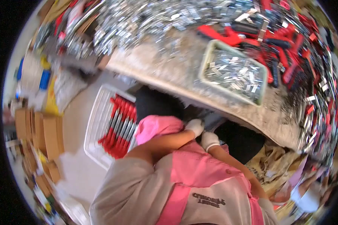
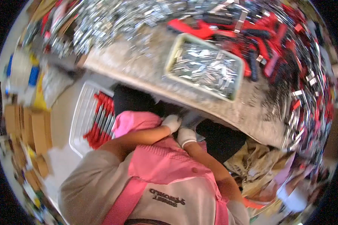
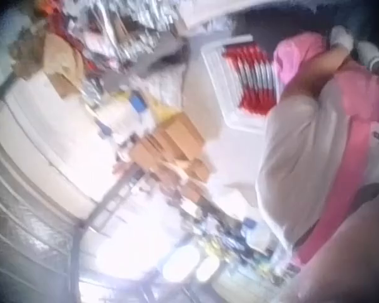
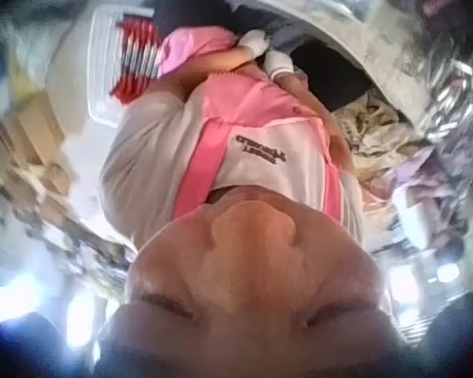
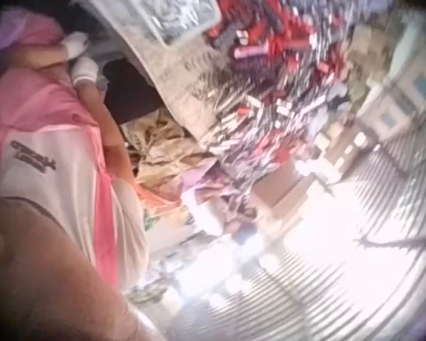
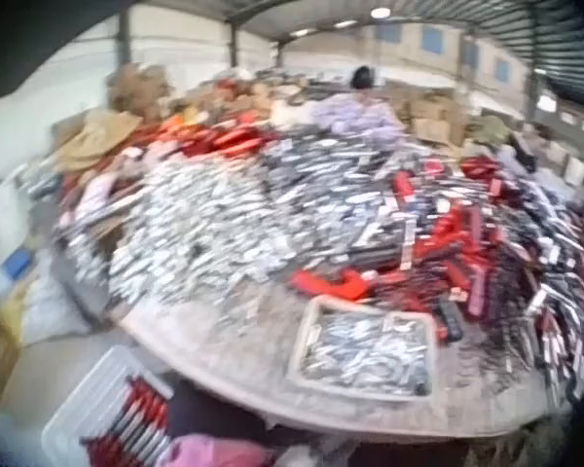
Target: Assemble staple guns by inserting metal components into red plastic handles.
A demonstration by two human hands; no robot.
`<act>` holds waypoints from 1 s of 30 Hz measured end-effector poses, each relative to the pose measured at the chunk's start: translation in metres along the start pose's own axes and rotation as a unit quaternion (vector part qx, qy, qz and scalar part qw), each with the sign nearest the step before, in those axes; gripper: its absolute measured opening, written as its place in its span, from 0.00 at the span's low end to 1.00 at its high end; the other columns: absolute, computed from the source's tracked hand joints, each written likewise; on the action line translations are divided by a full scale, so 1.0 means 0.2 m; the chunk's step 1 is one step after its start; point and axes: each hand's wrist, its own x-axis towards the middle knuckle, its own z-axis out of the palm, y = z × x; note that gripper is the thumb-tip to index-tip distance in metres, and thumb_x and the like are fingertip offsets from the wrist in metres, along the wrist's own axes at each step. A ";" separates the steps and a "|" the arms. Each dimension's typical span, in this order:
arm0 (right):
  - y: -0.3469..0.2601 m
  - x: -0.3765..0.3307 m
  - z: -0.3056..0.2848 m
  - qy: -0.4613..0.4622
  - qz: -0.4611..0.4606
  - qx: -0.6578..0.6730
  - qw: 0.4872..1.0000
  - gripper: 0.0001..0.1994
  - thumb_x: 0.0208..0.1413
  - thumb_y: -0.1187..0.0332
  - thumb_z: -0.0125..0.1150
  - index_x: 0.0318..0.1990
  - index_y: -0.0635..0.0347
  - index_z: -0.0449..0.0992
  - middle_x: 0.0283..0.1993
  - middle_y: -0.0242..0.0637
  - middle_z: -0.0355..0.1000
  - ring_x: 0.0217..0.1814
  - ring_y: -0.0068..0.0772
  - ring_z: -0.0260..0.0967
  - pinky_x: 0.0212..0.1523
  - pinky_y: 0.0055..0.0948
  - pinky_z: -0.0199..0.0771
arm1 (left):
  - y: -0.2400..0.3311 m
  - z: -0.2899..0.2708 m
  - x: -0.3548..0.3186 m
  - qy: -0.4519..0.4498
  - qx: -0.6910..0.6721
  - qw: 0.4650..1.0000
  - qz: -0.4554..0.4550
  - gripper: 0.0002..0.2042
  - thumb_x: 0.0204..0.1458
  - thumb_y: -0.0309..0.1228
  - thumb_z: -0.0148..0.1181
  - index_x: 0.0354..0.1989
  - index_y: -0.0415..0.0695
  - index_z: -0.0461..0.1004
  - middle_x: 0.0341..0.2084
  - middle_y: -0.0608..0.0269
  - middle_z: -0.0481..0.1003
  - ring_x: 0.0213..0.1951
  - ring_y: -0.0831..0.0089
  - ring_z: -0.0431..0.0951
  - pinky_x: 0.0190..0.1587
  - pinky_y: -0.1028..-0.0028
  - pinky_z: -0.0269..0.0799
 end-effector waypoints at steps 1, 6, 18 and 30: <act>0.07 -0.06 -0.10 0.006 -0.010 -0.010 1.000 0.18 0.45 0.57 0.57 0.39 0.60 0.76 0.37 0.53 0.74 0.40 0.53 0.72 0.41 0.42 0.73 | 0.15 -0.09 -0.03 -0.017 -0.028 0.999 0.029 0.24 0.55 0.47 0.41 0.43 0.38 0.73 0.38 0.40 0.73 0.42 0.46 0.73 0.45 0.55 0.68; -0.09 -0.24 -0.91 0.150 -0.155 0.027 0.976 0.20 0.45 0.64 0.62 0.45 0.66 0.71 0.41 0.55 0.72 0.41 0.51 0.73 0.40 0.40 0.72 | 0.30 -0.70 0.00 0.167 0.018 0.793 0.586 0.29 0.46 0.40 0.59 0.58 0.47 0.61 0.26 0.54 0.74 0.34 0.51 0.76 0.34 0.60 0.71; -0.22 -0.38 -1.03 0.315 -0.241 0.359 0.845 0.16 0.61 0.63 0.45 0.47 0.67 0.67 0.31 0.39 0.70 0.26 0.24 0.65 0.26 0.21 0.65 | -1.08 -1.28 -0.64 0.679 -0.476 0.524 0.195 0.09 0.48 0.20 0.56 0.37 0.39 0.65 0.28 0.61 0.72 0.30 0.69 0.77 0.36 0.70 0.74; -0.19 -0.06 -0.81 0.239 -0.067 0.311 0.917 0.11 0.60 0.65 0.49 0.46 0.61 0.69 0.31 0.32 0.71 0.26 0.19 0.67 0.25 0.18 0.65 | -2.48 -0.29 0.01 0.672 -0.554 0.450 -0.199 0.29 0.39 0.29 0.66 0.53 0.40 0.65 0.40 0.63 0.71 0.39 0.72 0.70 0.48 0.74 0.65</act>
